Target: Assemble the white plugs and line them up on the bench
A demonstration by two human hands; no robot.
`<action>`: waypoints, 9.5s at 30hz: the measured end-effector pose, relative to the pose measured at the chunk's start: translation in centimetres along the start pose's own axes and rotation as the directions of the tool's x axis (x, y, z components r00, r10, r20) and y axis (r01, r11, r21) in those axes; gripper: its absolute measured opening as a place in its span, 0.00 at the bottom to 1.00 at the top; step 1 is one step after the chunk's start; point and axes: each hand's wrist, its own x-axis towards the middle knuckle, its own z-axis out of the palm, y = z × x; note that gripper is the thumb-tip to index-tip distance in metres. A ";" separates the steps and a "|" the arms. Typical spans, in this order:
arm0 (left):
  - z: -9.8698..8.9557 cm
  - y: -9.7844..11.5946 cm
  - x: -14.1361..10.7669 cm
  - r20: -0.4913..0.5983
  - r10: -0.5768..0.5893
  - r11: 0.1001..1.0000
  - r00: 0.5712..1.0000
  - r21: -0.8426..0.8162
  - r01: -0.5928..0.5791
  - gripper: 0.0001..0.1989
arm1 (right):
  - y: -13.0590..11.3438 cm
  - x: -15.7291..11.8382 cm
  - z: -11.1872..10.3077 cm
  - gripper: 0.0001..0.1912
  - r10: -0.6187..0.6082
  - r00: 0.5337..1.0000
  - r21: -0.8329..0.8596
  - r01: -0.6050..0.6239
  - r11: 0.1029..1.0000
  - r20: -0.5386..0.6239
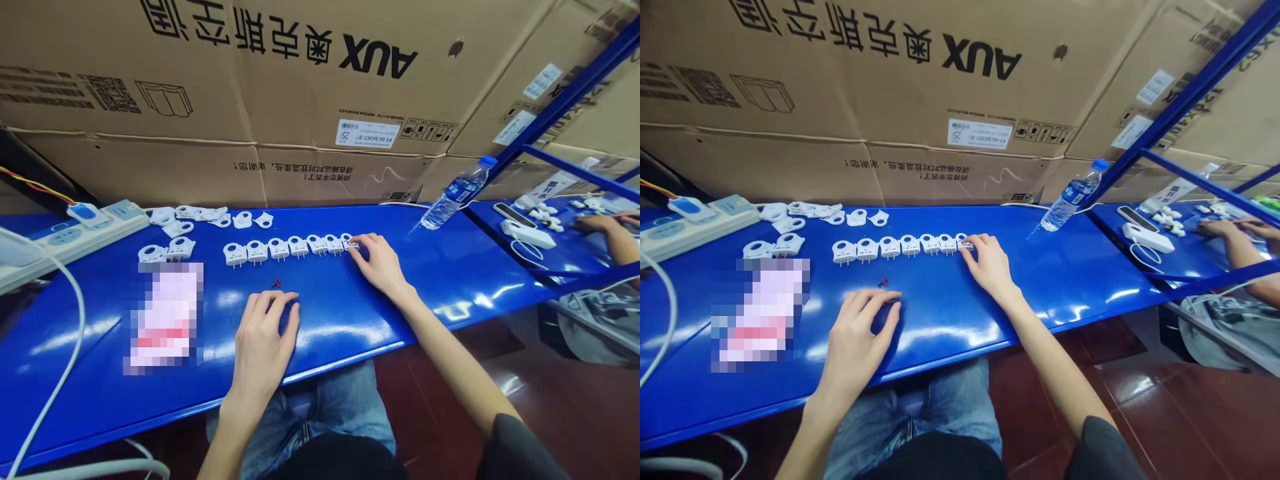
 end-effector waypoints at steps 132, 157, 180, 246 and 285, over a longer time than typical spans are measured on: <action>0.1 0.8 0.2 0.102 0.095 0.973 0.990 -0.219 -0.071 0.06 | -7.2 -8.7 0.0 0.08 -0.377 0.899 0.191 0.419 0.887 -0.221; 0.2 1.2 0.5 0.025 0.001 0.970 1.000 -0.244 0.006 0.04 | -7.6 -8.7 -0.2 0.05 -0.377 0.897 0.206 0.423 0.882 -0.232; 0.5 1.0 0.3 0.026 0.049 0.993 0.998 -0.112 -0.046 0.03 | -7.6 -8.7 -0.1 0.04 -0.328 0.922 0.231 0.371 0.899 -0.206; 0.5 0.1 -0.2 0.010 -0.227 0.974 0.974 0.016 0.227 0.13 | -4.0 1.2 1.3 0.21 -0.340 0.936 -0.101 0.349 0.932 0.096; 0.2 0.4 -0.2 -0.007 -0.013 0.991 1.000 -0.131 0.012 0.07 | -8.3 -8.2 -0.5 0.22 -0.220 0.973 0.442 0.171 0.881 0.062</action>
